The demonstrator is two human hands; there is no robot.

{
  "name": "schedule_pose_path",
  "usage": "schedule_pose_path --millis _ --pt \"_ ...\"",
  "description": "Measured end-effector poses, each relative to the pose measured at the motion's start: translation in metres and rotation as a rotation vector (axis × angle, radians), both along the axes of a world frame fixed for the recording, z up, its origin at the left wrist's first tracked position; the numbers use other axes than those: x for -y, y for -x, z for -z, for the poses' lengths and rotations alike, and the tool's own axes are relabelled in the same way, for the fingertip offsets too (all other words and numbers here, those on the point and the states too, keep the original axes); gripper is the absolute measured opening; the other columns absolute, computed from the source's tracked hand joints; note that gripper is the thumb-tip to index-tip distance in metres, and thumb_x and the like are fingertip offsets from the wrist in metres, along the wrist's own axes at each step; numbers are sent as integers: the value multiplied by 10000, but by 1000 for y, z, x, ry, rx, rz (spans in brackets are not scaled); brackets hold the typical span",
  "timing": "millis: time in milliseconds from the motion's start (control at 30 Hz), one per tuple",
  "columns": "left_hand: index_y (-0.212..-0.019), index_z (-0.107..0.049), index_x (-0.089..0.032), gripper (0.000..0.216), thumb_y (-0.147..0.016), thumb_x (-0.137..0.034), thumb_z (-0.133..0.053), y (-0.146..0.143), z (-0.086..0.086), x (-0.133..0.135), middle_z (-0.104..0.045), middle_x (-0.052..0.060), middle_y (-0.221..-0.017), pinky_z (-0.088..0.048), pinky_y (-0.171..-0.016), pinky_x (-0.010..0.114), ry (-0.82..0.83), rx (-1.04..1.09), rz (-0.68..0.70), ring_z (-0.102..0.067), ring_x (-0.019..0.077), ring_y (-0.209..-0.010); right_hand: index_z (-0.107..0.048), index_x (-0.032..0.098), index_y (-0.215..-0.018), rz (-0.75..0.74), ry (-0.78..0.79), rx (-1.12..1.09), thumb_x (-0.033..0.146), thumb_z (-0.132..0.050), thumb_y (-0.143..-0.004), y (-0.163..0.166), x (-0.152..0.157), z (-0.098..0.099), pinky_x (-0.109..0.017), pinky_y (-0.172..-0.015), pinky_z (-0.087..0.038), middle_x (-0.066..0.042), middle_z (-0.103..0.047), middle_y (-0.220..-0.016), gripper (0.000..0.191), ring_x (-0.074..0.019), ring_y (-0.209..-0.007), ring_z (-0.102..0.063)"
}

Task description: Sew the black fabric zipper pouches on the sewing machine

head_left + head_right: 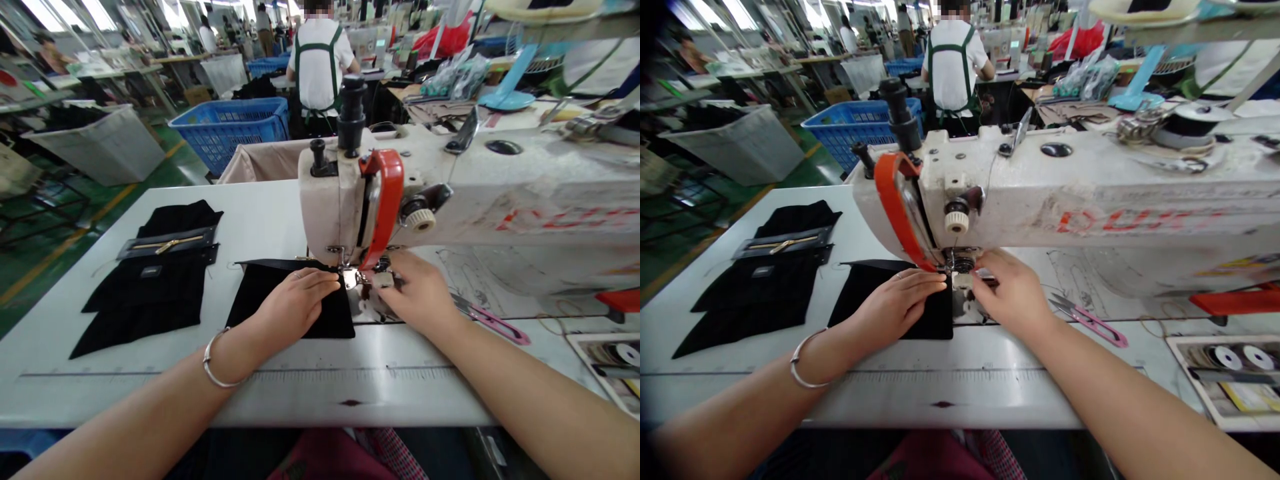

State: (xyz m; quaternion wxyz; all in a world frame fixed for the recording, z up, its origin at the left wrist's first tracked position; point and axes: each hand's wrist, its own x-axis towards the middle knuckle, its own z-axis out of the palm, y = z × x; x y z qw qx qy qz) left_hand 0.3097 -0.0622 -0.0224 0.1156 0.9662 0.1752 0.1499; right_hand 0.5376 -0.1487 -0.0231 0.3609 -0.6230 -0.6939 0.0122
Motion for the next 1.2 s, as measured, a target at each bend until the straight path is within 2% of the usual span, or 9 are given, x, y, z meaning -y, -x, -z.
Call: schedule_pose_path --millis 67,133,800,933,1000,1067,1133,1200 --pt "-1253 -593 -167 394 -890 -62 -481 1 1 -1 -621 51 -1308 -450 -1078 398 1 -14 4 -543 198 -1221 -642 187 -899 130 -109 -60 315 -565 -899 -4 -2 0 -338 -733 -478 -71 -682 -861 149 -232 -829 -632" --pt "-1257 -590 -165 398 -887 -63 -484 1 1 -2 -620 52 -1311 -451 -1074 406 -5 -20 11 -541 201 -1220 -631 188 -878 180 -151 -78 333 -558 -894 -7 -4 0 -342 -719 -479 -75 -677 -836 163 -236 -804 -632" --pt "-1259 -589 -158 389 -902 -58 -469 2 0 2 -624 50 -1306 -439 -1089 401 14 -10 4 -540 196 -1222 -636 197 -821 194 -111 -154 368 -582 -866 -4 -8 2 -353 -729 -494 -78 -692 -837 185 -241 -803 -646" --pt "-1260 -586 -162 389 -902 -59 -473 3 0 3 -624 50 -1306 -439 -1089 403 15 -27 6 -538 195 -1224 -642 192 -835 185 -47 -167 345 -581 -867 -7 -6 -6 -356 -741 -494 -78 -690 -841 168 -237 -805 -648" --pt "-1260 -586 -169 392 -901 -58 -477 3 0 3 -624 50 -1305 -444 -1084 406 19 -25 -2 -539 195 -1223 -651 193 -885 96 50 -164 312 -571 -875 -14 0 -16 -355 -768 -497 -72 -693 -872 144 -228 -826 -649" --pt "-1266 -583 -175 399 -899 -55 -479 2 -1 2 -618 52 -1311 -447 -1082 409 26 -23 -7 -537 196 -1223 -651 207 -991 -122 196 -124 264 -590 -862 -26 8 -29 -353 -847 -492 -63 -690 -998 154 -219 -930 -642" --pt "-1270 -582 -176 398 -909 -56 -464 2 -3 2 -614 57 -1312 -447 -1081 415 26 -30 -5 -532 199 -1221 -622 239 -1138 -386 358 -45 207 -629 -829 -36 15 -37 -359 -957 -457 -49 -641 -1183 310 -215 -1093 -594" --pt "-1271 -584 -173 358 -941 -105 -463 2 -7 3 -609 71 -1310 -449 -1078 429 22 -40 -3 -528 211 -1222 -592 260 -1208 -516 431 21 169 -656 -813 -41 16 -37 -372 -1015 -422 -44 -596 -1259 410 -217 -1181 -541"
